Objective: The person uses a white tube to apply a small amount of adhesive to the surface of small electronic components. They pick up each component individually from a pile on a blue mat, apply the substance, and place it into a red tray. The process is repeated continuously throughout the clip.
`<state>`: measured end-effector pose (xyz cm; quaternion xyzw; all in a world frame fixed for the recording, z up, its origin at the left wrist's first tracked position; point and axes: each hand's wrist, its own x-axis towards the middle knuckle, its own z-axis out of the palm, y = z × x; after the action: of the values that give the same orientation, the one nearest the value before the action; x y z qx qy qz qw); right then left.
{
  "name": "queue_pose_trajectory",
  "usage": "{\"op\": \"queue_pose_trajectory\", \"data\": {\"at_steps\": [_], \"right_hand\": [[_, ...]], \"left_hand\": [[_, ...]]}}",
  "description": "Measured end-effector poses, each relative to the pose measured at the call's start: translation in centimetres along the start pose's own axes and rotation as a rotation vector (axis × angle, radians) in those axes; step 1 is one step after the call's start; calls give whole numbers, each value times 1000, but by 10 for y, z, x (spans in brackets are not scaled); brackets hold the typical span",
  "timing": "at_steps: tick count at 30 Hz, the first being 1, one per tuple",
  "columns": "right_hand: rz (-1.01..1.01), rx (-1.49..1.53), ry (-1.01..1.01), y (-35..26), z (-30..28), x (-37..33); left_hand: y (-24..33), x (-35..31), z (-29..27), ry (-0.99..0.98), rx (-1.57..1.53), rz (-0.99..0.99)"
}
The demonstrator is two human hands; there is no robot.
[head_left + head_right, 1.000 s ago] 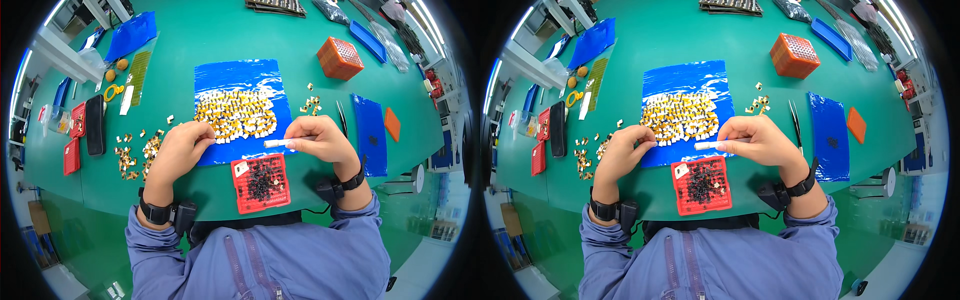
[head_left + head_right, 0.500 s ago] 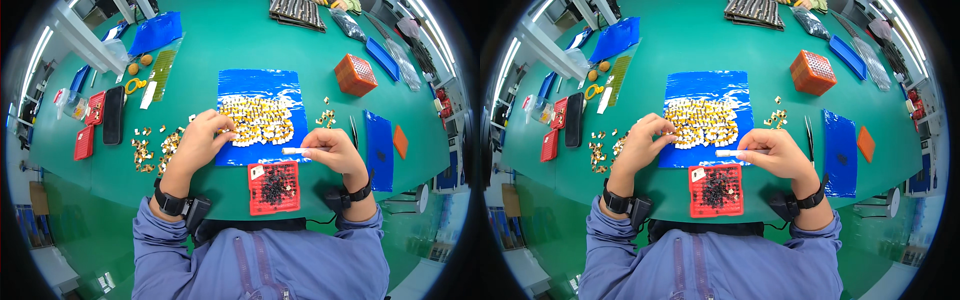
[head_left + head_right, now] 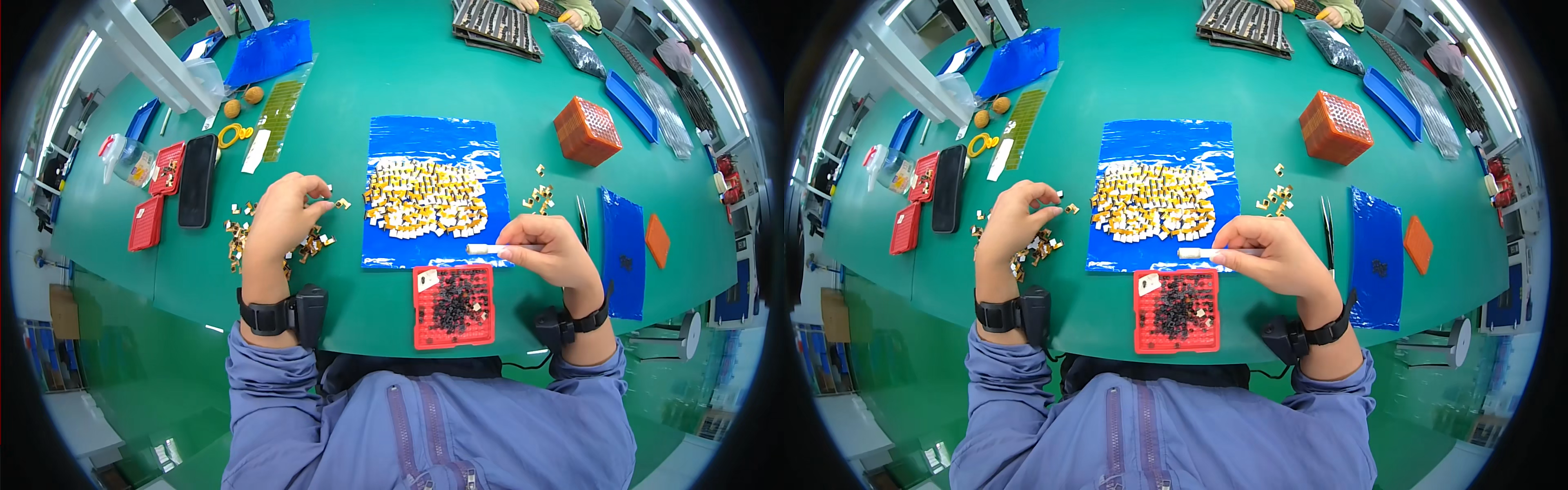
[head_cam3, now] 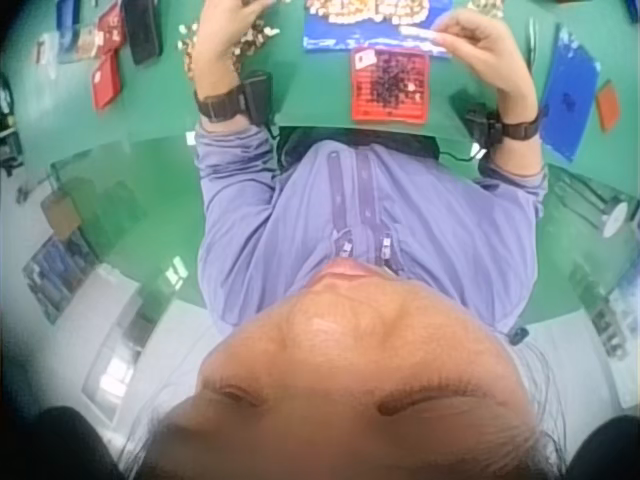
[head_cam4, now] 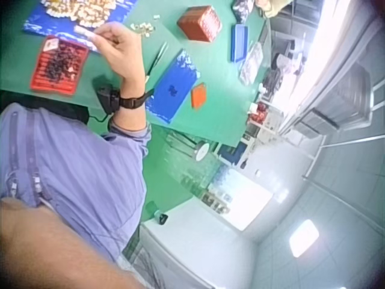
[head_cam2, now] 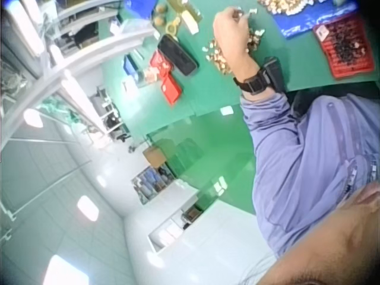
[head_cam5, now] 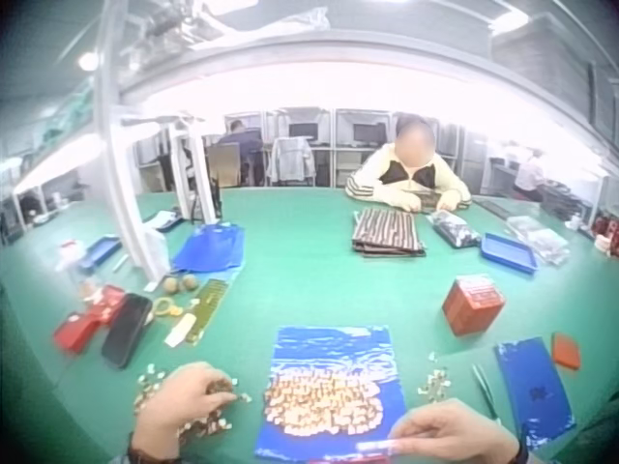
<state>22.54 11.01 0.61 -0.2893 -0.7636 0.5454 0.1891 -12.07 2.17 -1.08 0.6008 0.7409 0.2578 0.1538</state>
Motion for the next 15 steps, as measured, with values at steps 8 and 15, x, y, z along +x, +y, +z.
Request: {"op": "queue_pose_trajectory", "data": {"at_steps": [8, 15], "right_hand": [[-35, -71, -16, -2, -1, 1], [-81, -84, 0, -4, 2, -1]], "left_hand": [[-1, 6, 21, -23, 62, 95], [22, 5, 12, 14, -326, 54]]}}
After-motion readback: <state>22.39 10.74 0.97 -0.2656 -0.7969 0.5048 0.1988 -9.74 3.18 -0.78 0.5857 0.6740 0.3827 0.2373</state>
